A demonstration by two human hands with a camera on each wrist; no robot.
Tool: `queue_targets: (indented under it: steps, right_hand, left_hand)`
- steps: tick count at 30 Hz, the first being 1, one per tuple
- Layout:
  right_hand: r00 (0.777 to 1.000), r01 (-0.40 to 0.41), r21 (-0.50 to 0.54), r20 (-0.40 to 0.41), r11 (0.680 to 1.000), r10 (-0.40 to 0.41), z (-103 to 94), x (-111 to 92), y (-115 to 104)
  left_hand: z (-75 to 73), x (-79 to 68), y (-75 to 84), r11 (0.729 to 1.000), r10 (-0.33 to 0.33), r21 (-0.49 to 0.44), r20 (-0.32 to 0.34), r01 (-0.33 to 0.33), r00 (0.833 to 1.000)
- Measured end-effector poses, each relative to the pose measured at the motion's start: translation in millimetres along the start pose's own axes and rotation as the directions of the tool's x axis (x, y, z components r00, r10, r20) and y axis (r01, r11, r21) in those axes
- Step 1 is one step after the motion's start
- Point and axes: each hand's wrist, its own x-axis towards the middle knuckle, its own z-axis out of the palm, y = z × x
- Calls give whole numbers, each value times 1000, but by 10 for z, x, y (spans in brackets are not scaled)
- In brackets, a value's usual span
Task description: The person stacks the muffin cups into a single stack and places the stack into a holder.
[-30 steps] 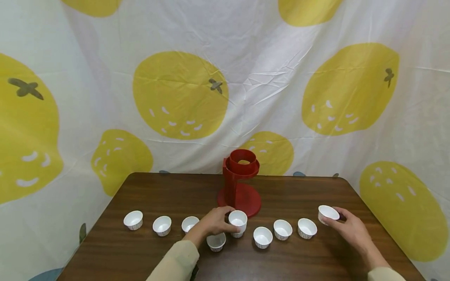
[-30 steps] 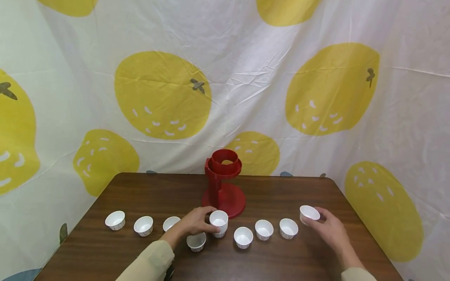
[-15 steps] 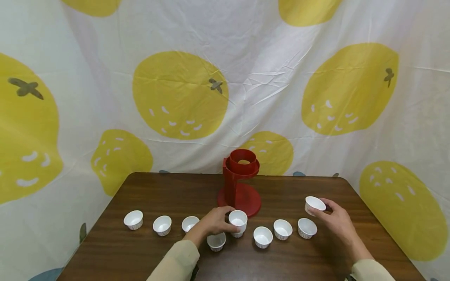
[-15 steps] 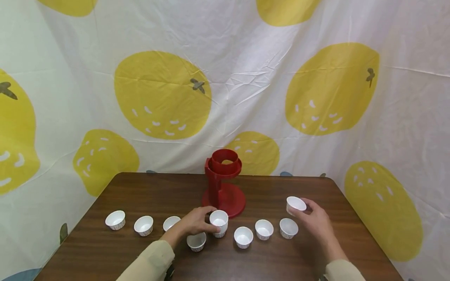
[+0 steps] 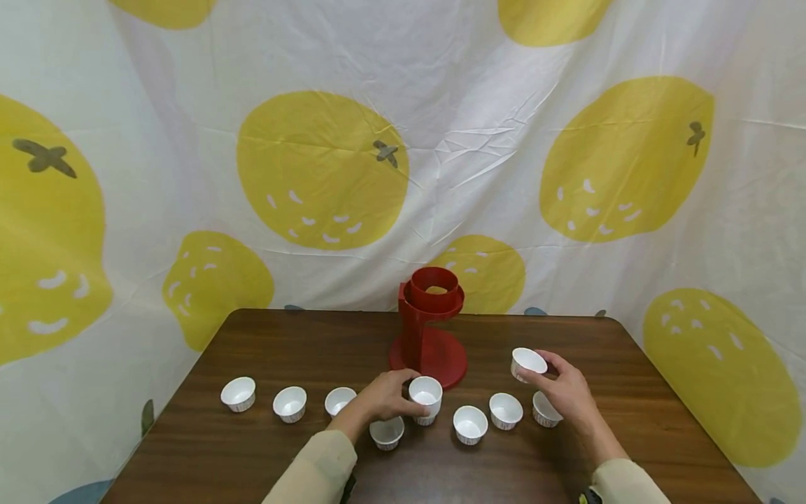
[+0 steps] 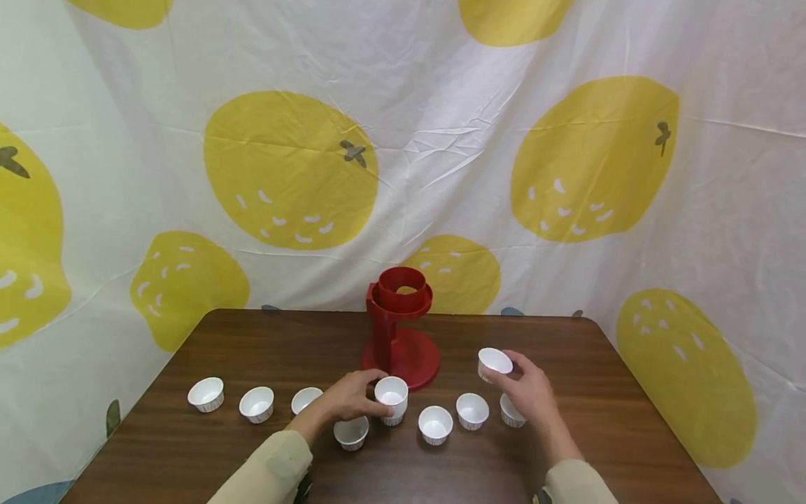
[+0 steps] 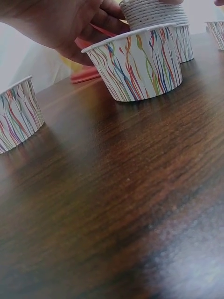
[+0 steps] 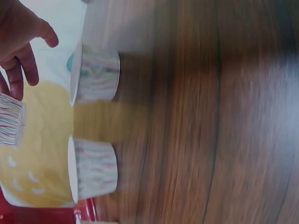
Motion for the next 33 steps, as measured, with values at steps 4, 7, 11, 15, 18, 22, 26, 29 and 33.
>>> queue_targets:
  steps: [4, 7, 11, 15, 18, 22, 26, 29, 33]
  right_hand:
    - [1000, 7, 41, 6, 999, -8, 103, 10, -68]
    - [1000, 24, 62, 12, 998, -25, 172, 6, -135]
    - [999, 50, 61, 16, 997, -51, 248, 4, -216]
    - [998, 55, 92, 31, 994, -58, 317, 8, -281]
    - [997, 55, 114, 41, 992, -60, 373, 9, -325]
    - [996, 51, 117, 62, 992, -59, 464, 15, -386]
    - [994, 54, 120, 87, 991, -65, 561, 19, -443]
    - [991, 75, 133, 98, 988, -89, 633, 16, -486]
    - [986, 104, 142, 116, 984, -121, 717, 4, -542]
  left_hand:
    - [2, 0, -21, 1000, 15, -13, -4, -15, 1000]
    - [3, 3, -37, 1000, 9, -19, -6, -9, 1000]
    - [6, 10, -42, 999, -15, -29, -2, 14, 1000]
    - [15, 17, -39, 999, -13, -34, 0, 13, 1000]
    - [22, 19, -35, 999, -9, -33, 0, 9, 1000]
    - [16, 12, -27, 999, -18, -38, 3, 18, 1000]
    - [17, 10, -30, 998, -28, -52, 6, 28, 1000]
    - [19, 8, -34, 998, -33, -56, 7, 33, 999]
    - [7, -2, -24, 998, -31, -54, 10, 32, 999]
